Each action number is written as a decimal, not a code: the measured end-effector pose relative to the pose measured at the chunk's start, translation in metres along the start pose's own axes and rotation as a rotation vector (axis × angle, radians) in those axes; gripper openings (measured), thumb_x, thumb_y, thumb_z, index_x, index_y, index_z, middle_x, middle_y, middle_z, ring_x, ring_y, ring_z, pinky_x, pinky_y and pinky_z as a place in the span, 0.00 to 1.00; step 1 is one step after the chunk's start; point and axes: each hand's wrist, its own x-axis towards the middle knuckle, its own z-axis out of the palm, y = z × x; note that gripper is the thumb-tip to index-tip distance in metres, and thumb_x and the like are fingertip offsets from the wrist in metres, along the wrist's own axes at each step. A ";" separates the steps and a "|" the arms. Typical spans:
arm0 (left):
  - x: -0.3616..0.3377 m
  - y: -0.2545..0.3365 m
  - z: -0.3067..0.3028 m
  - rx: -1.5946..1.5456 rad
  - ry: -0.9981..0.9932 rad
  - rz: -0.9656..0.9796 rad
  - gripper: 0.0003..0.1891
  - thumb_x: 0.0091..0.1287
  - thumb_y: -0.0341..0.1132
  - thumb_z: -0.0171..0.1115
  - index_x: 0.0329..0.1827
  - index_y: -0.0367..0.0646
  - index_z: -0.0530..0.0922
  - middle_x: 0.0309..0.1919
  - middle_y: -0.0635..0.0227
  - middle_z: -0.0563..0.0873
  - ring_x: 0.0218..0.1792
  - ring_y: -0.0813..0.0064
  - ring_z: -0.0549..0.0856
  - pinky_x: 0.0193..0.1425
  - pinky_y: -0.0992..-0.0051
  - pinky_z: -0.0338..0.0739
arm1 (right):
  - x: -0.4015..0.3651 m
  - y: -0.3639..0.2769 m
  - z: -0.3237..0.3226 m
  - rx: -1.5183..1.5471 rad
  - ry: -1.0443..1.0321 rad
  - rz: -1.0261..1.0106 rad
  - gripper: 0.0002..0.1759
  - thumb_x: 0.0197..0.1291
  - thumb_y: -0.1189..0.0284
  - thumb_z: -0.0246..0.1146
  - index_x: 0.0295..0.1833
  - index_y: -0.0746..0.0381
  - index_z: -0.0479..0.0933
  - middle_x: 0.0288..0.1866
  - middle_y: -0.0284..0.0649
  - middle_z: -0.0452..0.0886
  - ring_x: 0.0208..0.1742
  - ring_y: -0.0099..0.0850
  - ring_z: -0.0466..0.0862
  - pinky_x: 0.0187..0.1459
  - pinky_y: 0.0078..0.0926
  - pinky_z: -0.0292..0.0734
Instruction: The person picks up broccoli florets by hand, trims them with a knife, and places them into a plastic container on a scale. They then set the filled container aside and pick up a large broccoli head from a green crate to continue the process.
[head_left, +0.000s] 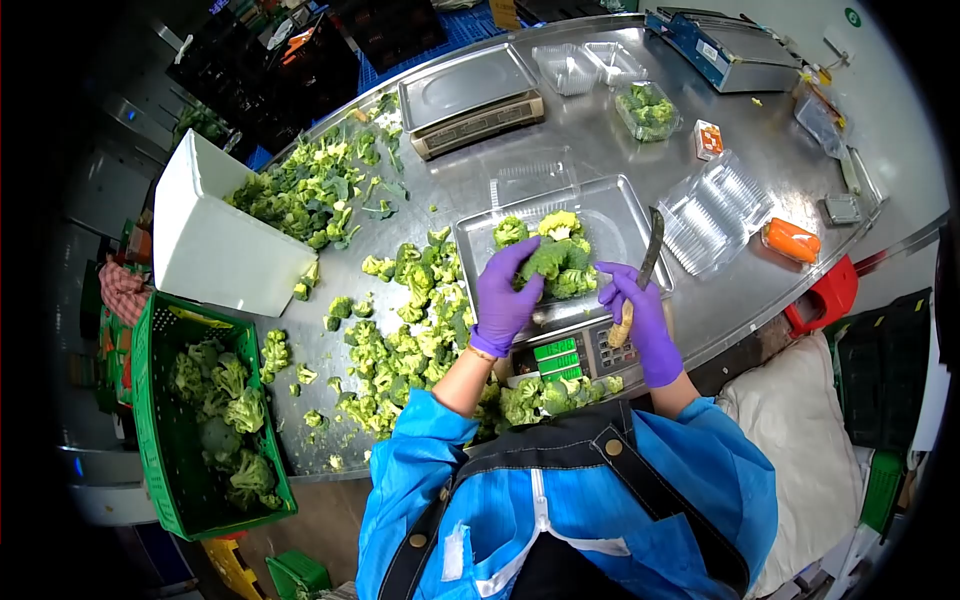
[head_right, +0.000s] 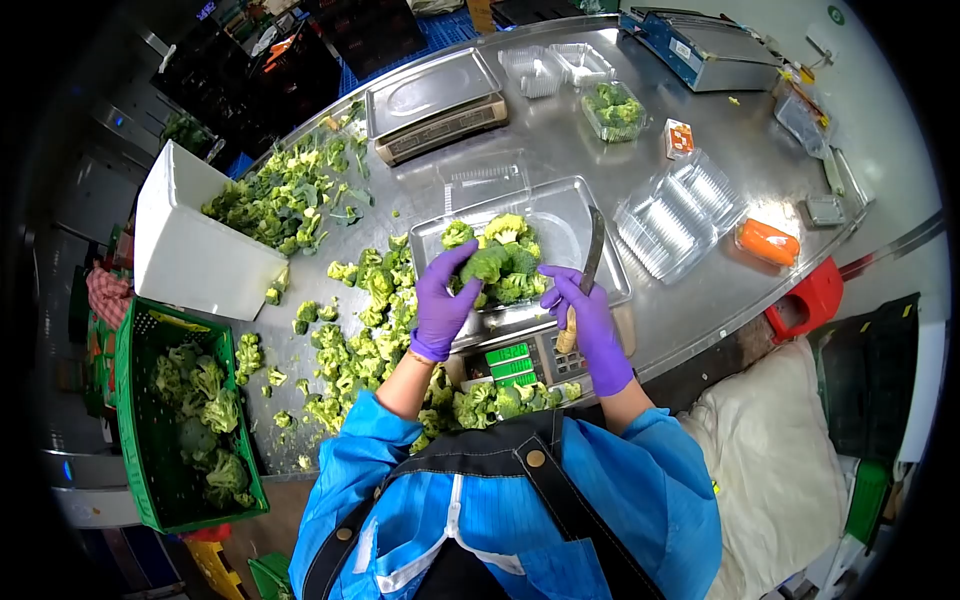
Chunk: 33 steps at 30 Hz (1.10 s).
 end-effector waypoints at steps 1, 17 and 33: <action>0.000 0.003 -0.004 -0.208 -0.016 -0.126 0.23 0.53 0.24 0.58 0.55 0.41 0.73 0.48 0.65 0.79 0.47 0.75 0.78 0.53 0.76 0.71 | -0.002 -0.001 0.002 0.001 0.001 -0.001 0.17 0.60 0.67 0.52 0.49 0.68 0.74 0.23 0.38 0.76 0.15 0.16 0.67 0.23 0.11 0.64; -0.041 0.040 0.002 -0.507 -0.090 -0.364 0.24 0.53 0.26 0.66 0.55 0.38 0.72 0.40 0.69 0.80 0.39 0.84 0.78 0.44 0.85 0.75 | -0.031 -0.010 0.030 -0.557 -0.051 -0.337 0.10 0.49 0.78 0.64 0.40 0.65 0.79 0.29 0.35 0.80 0.31 0.19 0.79 0.34 0.15 0.72; 0.000 -0.011 -0.026 0.097 0.341 -0.009 0.23 0.53 0.27 0.60 0.55 0.38 0.71 0.49 0.58 0.76 0.49 0.66 0.77 0.54 0.72 0.72 | -0.015 -0.007 0.011 -0.289 0.040 -0.142 0.12 0.61 0.70 0.56 0.43 0.66 0.77 0.23 0.37 0.78 0.15 0.14 0.67 0.17 0.10 0.60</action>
